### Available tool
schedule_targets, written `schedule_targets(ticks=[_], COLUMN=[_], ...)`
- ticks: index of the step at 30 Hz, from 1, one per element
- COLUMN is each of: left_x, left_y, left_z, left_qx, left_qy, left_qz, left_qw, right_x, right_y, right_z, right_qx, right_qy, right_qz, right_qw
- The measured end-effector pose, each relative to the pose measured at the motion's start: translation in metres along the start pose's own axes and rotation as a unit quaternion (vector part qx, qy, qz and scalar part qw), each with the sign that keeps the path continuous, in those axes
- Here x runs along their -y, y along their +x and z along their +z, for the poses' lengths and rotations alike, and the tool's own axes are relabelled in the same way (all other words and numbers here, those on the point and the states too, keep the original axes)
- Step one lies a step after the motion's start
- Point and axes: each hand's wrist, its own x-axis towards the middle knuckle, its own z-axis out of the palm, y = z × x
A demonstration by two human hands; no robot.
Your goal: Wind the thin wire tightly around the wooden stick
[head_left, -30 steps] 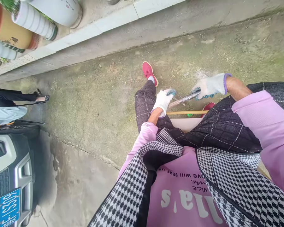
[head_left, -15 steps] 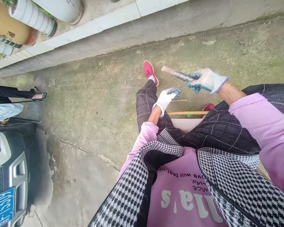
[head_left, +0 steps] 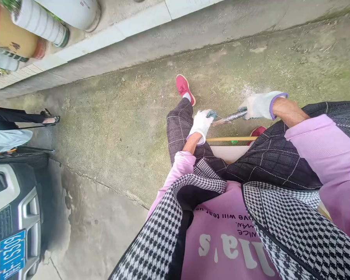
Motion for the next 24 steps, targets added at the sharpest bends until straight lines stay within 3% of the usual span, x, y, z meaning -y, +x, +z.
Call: schedule_targets(ticks=[3,6,11,15,22,24], left_x=[-0.003,-0.004,-0.006,-0.009,-0.006,-0.004], left_y=[-0.002,-0.002,0.001,0.001,0.003,0.004], left_z=[-0.002,-0.003,0.001,0.008,0.014,0.017], left_qx=[0.026,0.058,0.026,0.047,0.064,0.073], left_qy=[-0.068,-0.172,-0.206,-0.192,-0.201,-0.167], left_qz=[-0.003,-0.008,-0.040,-0.046,-0.047,-0.035], left_qw=[0.997,0.983,0.977,0.979,0.976,0.983], right_x=[-0.011,-0.017,-0.014,0.001,0.026,0.025], right_y=[-0.011,-0.019,-0.015,-0.005,-0.008,-0.006], right_z=[-0.004,-0.010,-0.009,0.000,0.001,0.000], right_qx=[0.054,0.060,-0.020,-0.080,-0.182,-0.189], right_qy=[0.115,0.233,0.359,0.428,0.567,0.579], right_qz=[-0.032,-0.068,-0.076,-0.046,-0.010,0.005], right_qw=[0.991,0.968,0.930,0.899,0.803,0.793])
